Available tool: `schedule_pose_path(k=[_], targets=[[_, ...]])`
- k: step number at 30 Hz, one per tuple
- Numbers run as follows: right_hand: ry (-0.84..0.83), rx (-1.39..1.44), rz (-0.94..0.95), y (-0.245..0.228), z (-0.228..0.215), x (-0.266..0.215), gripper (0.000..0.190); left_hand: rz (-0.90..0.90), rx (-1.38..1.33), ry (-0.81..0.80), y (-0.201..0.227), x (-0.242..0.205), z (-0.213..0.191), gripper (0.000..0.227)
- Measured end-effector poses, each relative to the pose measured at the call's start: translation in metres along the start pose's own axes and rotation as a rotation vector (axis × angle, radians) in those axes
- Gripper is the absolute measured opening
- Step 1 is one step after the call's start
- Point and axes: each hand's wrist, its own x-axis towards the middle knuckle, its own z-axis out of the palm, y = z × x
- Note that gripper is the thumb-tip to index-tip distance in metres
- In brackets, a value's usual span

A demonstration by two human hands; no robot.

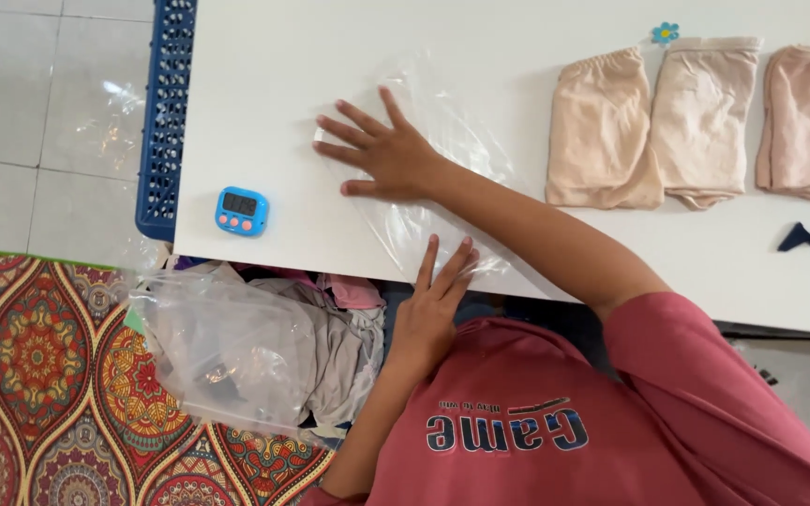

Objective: Folding multiple pairs of underwear and placing them into a plastic bag.

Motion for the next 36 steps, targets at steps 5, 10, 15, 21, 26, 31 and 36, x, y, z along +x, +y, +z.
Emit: schedule_pose_path(k=[5,10,15,21,26,31,36], targets=[[0.169,0.291,0.015,0.032,-0.028,-0.014,0.07,-0.036,-0.015,-0.019,0.005,0.01,-0.016,0.095],[0.764,0.217,0.334,0.11,-0.064,-0.135,0.042,-0.187,-0.111,0.012,-0.005,0.034,-0.036,0.087],[0.543,0.096,0.982,0.153,-0.078,-0.268,0.016,-0.217,-0.05,0.166,-0.03,0.067,-0.029,0.08],[0.577,-0.058,1.215,0.174,-0.04,-0.347,0.017,-0.248,0.003,0.22,-0.027,0.087,-0.022,0.083],[0.405,0.093,1.448,0.161,-0.053,-0.323,0.032,-0.241,-0.007,0.288,-0.029,0.085,-0.014,0.081],[0.391,0.289,1.448,0.154,-0.069,-0.33,0.044,-0.245,-0.056,0.271,-0.027,0.081,-0.024,0.078],[0.882,0.636,0.749,0.095,-0.123,-0.337,0.043,-0.202,-0.105,0.248,-0.033,0.073,-0.026,0.078]])
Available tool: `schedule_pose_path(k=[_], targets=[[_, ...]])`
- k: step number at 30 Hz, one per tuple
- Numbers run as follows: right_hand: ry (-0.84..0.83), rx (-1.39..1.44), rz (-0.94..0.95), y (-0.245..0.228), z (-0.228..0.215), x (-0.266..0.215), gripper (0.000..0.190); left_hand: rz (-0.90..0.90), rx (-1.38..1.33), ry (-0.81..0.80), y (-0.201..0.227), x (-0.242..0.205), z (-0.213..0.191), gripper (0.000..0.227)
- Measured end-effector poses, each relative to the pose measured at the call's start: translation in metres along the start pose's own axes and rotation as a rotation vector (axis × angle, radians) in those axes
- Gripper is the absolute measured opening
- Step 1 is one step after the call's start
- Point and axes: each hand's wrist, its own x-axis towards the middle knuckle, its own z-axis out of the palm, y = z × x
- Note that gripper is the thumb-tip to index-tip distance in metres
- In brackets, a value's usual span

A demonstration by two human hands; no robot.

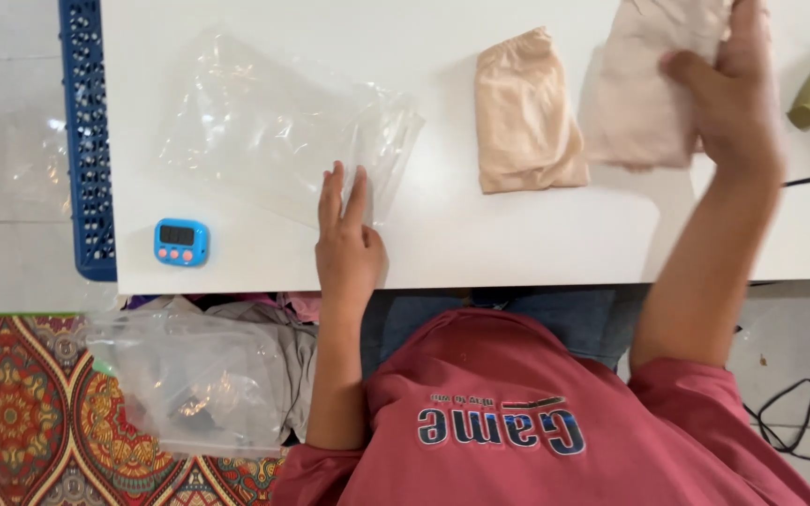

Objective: Folding multiple pairs of underwear and placing them into a plastic bag.

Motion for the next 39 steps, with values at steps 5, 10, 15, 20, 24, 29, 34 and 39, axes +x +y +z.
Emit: schedule_pose_path(k=[5,10,15,20,24,29,34,39], targets=[[-0.36,0.48,0.173,-0.06,0.041,-0.034,0.097,-0.008,-0.011,-0.021,0.015,-0.006,-0.004,0.082],[-0.647,0.756,0.327,-0.045,0.123,-0.057,0.081,0.06,0.014,0.038,0.027,-0.012,0.001,0.086],[-0.696,0.614,0.396,-0.035,0.154,-0.067,0.055,0.092,-0.008,0.051,0.036,-0.017,0.002,0.09],[-0.69,0.442,0.294,-0.058,0.158,-0.067,0.058,0.101,-0.034,0.036,0.044,-0.018,0.012,0.093],[-0.691,0.545,0.403,-0.011,0.172,-0.061,0.062,0.157,-0.017,0.007,0.051,-0.024,0.02,0.093],[-0.619,0.758,0.383,-0.016,0.176,-0.064,0.084,0.161,-0.035,0.035,0.052,-0.029,0.026,0.094],[-0.586,0.813,0.346,-0.02,0.186,-0.074,0.094,0.186,-0.016,0.07,0.045,-0.033,0.035,0.094],[-0.448,0.673,0.23,-0.014,0.207,-0.08,0.083,0.243,0.036,0.115,0.049,-0.042,0.052,0.081]])
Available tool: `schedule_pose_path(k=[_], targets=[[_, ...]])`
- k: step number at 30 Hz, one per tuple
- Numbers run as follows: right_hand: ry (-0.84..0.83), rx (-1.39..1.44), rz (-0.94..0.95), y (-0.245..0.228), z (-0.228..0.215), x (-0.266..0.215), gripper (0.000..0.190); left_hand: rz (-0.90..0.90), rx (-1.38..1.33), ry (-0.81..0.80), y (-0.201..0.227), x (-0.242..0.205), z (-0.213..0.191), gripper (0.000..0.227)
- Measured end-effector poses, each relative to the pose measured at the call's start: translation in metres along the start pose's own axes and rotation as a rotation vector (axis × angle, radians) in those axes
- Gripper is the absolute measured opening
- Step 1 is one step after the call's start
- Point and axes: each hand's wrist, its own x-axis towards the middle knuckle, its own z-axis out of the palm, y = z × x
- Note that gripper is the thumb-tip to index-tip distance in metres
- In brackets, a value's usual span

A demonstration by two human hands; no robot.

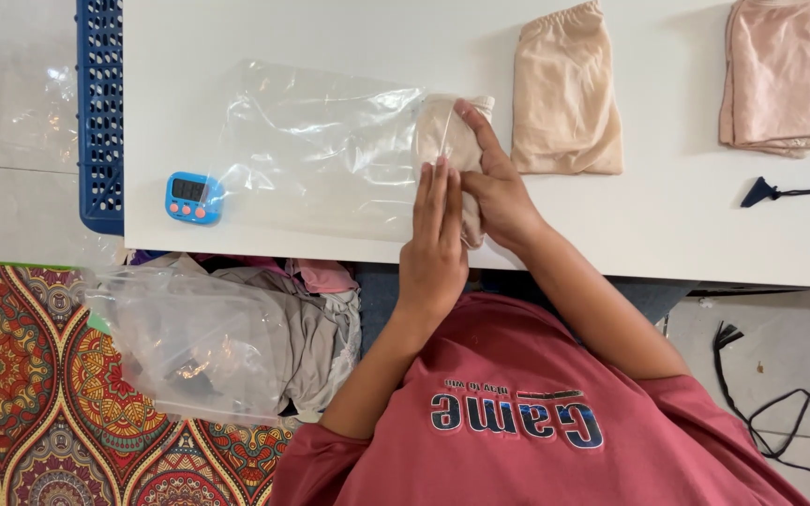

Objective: Folding multiple pairs of underwear and placing them into a plastic bag.

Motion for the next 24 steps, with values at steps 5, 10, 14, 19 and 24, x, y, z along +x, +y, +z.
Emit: schedule_pose_path(k=[5,10,14,19,24], targets=[[0.047,-0.559,-0.045,-0.035,0.004,-0.008,0.068,-0.069,-0.03,-0.007,-0.01,0.002,-0.021,0.09],[0.107,-1.357,-0.559,-0.031,-0.024,-0.021,0.03,-0.054,-0.083,-0.037,-0.017,0.003,-0.034,0.094],[-0.269,-1.282,-0.754,-0.03,-0.009,-0.022,0.03,-0.028,-0.045,-0.049,-0.024,0.003,-0.035,0.094],[-0.242,-1.546,-0.785,-0.016,-0.007,-0.015,0.035,-0.041,-0.017,0.029,-0.028,0.004,-0.044,0.082],[-0.238,-1.65,-0.699,0.0,-0.001,-0.01,0.056,-0.008,-0.041,0.202,-0.057,-0.002,-0.031,0.057]])
